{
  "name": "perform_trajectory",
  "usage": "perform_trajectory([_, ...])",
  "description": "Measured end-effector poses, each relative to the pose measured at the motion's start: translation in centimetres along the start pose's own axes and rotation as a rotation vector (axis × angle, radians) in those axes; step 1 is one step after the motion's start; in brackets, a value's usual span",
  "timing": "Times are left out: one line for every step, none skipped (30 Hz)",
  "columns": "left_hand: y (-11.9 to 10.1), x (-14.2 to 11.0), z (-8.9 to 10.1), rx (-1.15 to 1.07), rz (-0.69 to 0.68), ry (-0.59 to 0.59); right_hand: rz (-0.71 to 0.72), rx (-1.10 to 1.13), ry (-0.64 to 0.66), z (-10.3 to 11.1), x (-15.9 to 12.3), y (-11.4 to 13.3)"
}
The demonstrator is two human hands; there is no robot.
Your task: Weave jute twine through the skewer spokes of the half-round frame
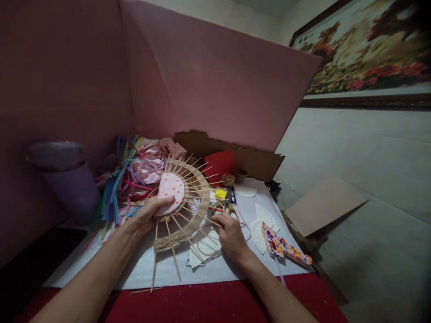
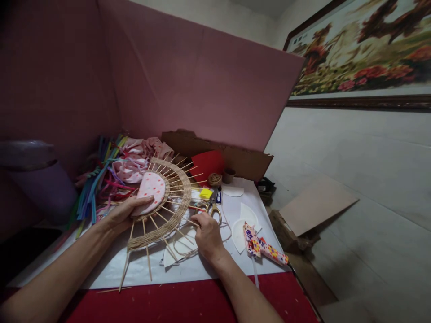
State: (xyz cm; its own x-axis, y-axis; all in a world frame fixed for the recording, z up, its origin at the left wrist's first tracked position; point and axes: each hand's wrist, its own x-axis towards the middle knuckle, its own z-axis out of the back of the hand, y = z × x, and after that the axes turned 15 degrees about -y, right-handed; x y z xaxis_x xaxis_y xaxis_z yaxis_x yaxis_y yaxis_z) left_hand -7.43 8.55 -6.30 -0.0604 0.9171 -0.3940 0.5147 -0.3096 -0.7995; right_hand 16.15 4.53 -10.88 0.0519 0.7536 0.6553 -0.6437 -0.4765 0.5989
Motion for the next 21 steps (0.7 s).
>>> perform_trajectory([0.0, 0.1, 0.0, 0.016, -0.011, -0.008, 0.007, -0.012, 0.003, 0.0, -0.1, 0.0])
perform_trajectory([0.0, 0.1, 0.1, 0.033, -0.024, -0.019, 0.017, -0.033, 0.007, 0.0, -0.2, 0.0])
perform_trajectory([0.1, 0.3, 0.1, 0.05, -0.037, -0.033, 0.03, -0.064, 0.013, 0.1, -0.2, 0.1])
perform_trajectory([0.1, 0.5, 0.2, 0.063, -0.05, -0.047, 0.045, -0.103, 0.02, 0.1, -0.3, 0.1])
perform_trajectory([0.2, 0.7, 0.2, 0.069, -0.064, -0.061, 0.063, -0.147, 0.028, 0.2, -0.3, 0.2])
perform_trajectory([0.3, 0.9, 0.2, 0.071, -0.081, -0.076, 0.081, -0.191, 0.034, 0.2, -0.4, 0.3])
perform_trajectory([0.4, 1.2, 0.3, 0.075, -0.101, -0.096, 0.098, -0.234, 0.037, 0.3, -0.4, 0.4])
perform_trajectory([0.5, 1.4, 0.3, 0.083, -0.125, -0.119, 0.115, -0.277, 0.043, 0.3, -0.3, 0.6])
perform_trajectory([0.5, 1.6, 0.3, 0.096, -0.151, -0.145, 0.131, -0.317, 0.049, 0.4, -0.3, 0.7])
perform_trajectory([0.6, 1.8, 0.3, 0.112, -0.179, -0.172, 0.145, -0.353, 0.057, 0.4, -0.3, 0.8])
perform_trajectory([0.7, 1.9, 0.3, 0.13, -0.209, -0.198, 0.158, -0.385, 0.064, 0.5, -0.2, 0.9])
perform_trajectory([0.7, 2.0, 0.3, 0.149, -0.241, -0.223, 0.167, -0.412, 0.066, 0.6, -0.1, 0.9])
perform_trajectory([0.7, 2.0, 0.2, 0.168, -0.276, -0.246, 0.176, -0.431, 0.061, 0.7, -0.1, 1.0])
perform_trajectory([0.7, 2.0, 0.2, 0.188, -0.312, -0.267, 0.185, -0.441, 0.044, 0.7, 0.0, 1.1])
perform_trajectory([0.7, 2.0, 0.2, 0.21, -0.352, -0.288, 0.197, -0.439, 0.015, 0.8, 0.0, 1.2])
perform_trajectory([0.6, 1.9, 0.2, 0.238, -0.393, -0.31, 0.21, -0.419, -0.022, 0.9, -0.1, 1.3])
perform_trajectory([0.6, 1.9, 0.1, 0.272, -0.438, -0.333, 0.226, -0.378, -0.057, 0.9, -0.1, 1.5])
perform_trajectory([0.6, 1.8, 0.1, 0.311, -0.484, -0.356, 0.25, -0.318, -0.079, 0.9, -0.2, 1.8])
perform_trajectory([0.6, 1.8, 0.1, 0.356, -0.531, -0.379, 0.28, -0.247, -0.081, 0.8, -0.4, 2.1])
perform_trajectory([0.7, 1.7, 0.0, 0.403, -0.579, -0.399, 0.31, -0.179, -0.059, 0.7, -0.6, 2.5])
perform_trajectory([0.8, 1.5, -0.1, 0.453, -0.627, -0.417, 0.343, -0.123, -0.02, 0.5, -0.7, 2.8])
